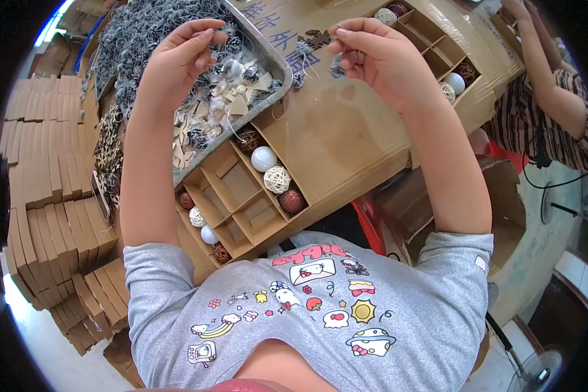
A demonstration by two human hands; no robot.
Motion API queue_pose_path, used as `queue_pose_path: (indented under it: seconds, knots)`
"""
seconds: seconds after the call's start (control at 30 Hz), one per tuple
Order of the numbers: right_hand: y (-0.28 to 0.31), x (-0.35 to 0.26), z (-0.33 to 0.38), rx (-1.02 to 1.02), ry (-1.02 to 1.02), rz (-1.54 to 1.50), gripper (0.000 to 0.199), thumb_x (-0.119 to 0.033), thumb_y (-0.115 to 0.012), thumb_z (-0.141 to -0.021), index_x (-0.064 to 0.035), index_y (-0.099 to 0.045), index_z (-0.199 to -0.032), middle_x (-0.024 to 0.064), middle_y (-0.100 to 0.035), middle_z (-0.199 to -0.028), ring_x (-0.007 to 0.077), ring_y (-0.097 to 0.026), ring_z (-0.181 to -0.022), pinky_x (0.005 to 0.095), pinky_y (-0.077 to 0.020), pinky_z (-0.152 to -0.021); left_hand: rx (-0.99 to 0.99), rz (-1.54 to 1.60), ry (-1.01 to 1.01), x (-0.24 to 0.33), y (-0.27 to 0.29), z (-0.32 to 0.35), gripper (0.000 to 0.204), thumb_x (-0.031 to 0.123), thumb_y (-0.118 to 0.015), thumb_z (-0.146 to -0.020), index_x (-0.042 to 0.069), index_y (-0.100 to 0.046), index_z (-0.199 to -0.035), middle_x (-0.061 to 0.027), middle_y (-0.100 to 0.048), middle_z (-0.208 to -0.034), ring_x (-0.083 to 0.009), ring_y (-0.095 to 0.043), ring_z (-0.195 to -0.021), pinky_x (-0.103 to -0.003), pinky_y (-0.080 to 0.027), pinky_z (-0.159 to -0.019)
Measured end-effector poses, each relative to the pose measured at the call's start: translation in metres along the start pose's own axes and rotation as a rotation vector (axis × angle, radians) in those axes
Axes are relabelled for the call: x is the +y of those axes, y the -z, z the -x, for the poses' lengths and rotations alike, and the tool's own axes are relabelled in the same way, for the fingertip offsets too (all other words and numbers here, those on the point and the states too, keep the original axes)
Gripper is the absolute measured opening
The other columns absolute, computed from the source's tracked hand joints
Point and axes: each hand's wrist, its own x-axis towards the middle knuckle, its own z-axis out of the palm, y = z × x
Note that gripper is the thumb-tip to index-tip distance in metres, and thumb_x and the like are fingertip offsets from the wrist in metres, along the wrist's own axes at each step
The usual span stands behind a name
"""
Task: Manually sort and place various Christmas ornaments into partitioned gift boxes for retail packaging.
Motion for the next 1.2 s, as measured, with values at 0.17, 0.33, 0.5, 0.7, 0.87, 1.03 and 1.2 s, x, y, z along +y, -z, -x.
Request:
queue_pose_path:
  seconds: [0.17, 0.33, 0.5, 0.7, 0.87, 1.03, 1.2]
  knots:
    - [-0.003, 0.000, -0.004, 0.030, 0.031, -0.006, 0.023, -0.011, -0.054, -0.089, -0.0010, -0.056, -0.110, 0.0038, -0.061, -0.083, 0.0076, -0.053, -0.069, 0.0211, -0.0438, -0.062, 0.156, -0.913, -0.194, 0.011, -0.004, 0.004, 0.025, 0.022, -0.058, -0.088, 0.010, -0.067, -0.108, -0.0049, -0.063, -0.111, -0.0092, -0.051, -0.063, -0.023, -0.046, -0.065]
    - [-0.002, 0.006, -0.002, 0.044, 0.021, -0.015, 0.025, -0.011, -0.054, -0.089, -0.0010, -0.054, -0.111, 0.0033, -0.060, -0.082, 0.0077, -0.053, -0.069, 0.0208, -0.0437, -0.062, 0.211, -1.511, -0.192, -0.027, 0.021, -0.002, 0.038, 0.032, -0.061, -0.085, 0.008, -0.063, -0.114, -0.0159, -0.048, -0.133, -0.0183, -0.060, -0.075, -0.033, -0.050, -0.076]
    - [0.003, 0.009, 0.005, 0.054, -0.016, -0.028, 0.021, -0.010, -0.053, -0.089, -0.0011, -0.056, -0.108, 0.0024, -0.060, -0.081, 0.0076, -0.053, -0.070, 0.0205, -0.0437, -0.062, 0.179, -1.067, 0.068, -0.033, 0.007, -0.016, 0.031, 0.029, -0.060, -0.086, 0.001, -0.065, -0.097, -0.0072, -0.064, -0.083, -0.0127, -0.051, -0.062, -0.030, -0.044, -0.062]
    - [0.010, 0.010, 0.009, 0.046, 0.008, -0.009, 0.020, -0.012, -0.053, -0.090, -0.0027, -0.057, -0.107, 0.0012, -0.060, -0.081, 0.0071, -0.053, -0.069, 0.0199, -0.0441, -0.062, 0.042, -0.878, 0.046, -0.033, -0.040, -0.014, 0.019, 0.019, -0.059, -0.086, 0.001, -0.062, -0.088, -0.0007, -0.056, -0.070, -0.0076, -0.046, -0.063, -0.024, -0.039, -0.058]
    - [0.009, 0.014, 0.011, 0.064, -0.020, -0.002, 0.018, -0.013, -0.054, -0.090, -0.0049, -0.059, -0.105, -0.0001, -0.061, -0.081, 0.0065, -0.053, -0.068, 0.0203, -0.0441, -0.061, 0.023, -0.738, 0.135, -0.040, -0.061, -0.005, 0.027, 0.018, -0.059, -0.085, 0.002, -0.056, -0.106, -0.0037, -0.060, -0.076, -0.0104, -0.053, -0.071, -0.026, -0.044, -0.064]
    - [0.008, 0.014, 0.010, 0.067, -0.018, 0.027, 0.019, -0.016, -0.055, -0.090, -0.0059, -0.060, -0.105, -0.0009, -0.061, -0.080, 0.0058, -0.053, -0.068, 0.0203, -0.0438, -0.060, 0.029, -0.959, 0.069, -0.041, -0.085, 0.001, 0.035, 0.018, -0.061, -0.085, 0.003, -0.052, -0.114, -0.0078, -0.064, -0.078, -0.0177, -0.060, -0.074, -0.030, -0.047, -0.066]
    - [-0.007, 0.005, 0.013, 0.115, -0.035, 0.493, 0.021, -0.015, -0.058, -0.085, -0.0061, -0.062, -0.104, 0.0043, -0.064, -0.080, 0.0122, -0.058, -0.071, 0.0265, -0.0464, -0.062, 0.014, -1.125, -0.306, -0.048, -0.078, -0.002, 0.029, 0.015, -0.066, -0.079, 0.004, -0.060, -0.104, -0.0106, -0.063, -0.082, -0.0248, -0.061, -0.077, -0.036, -0.048, -0.070]
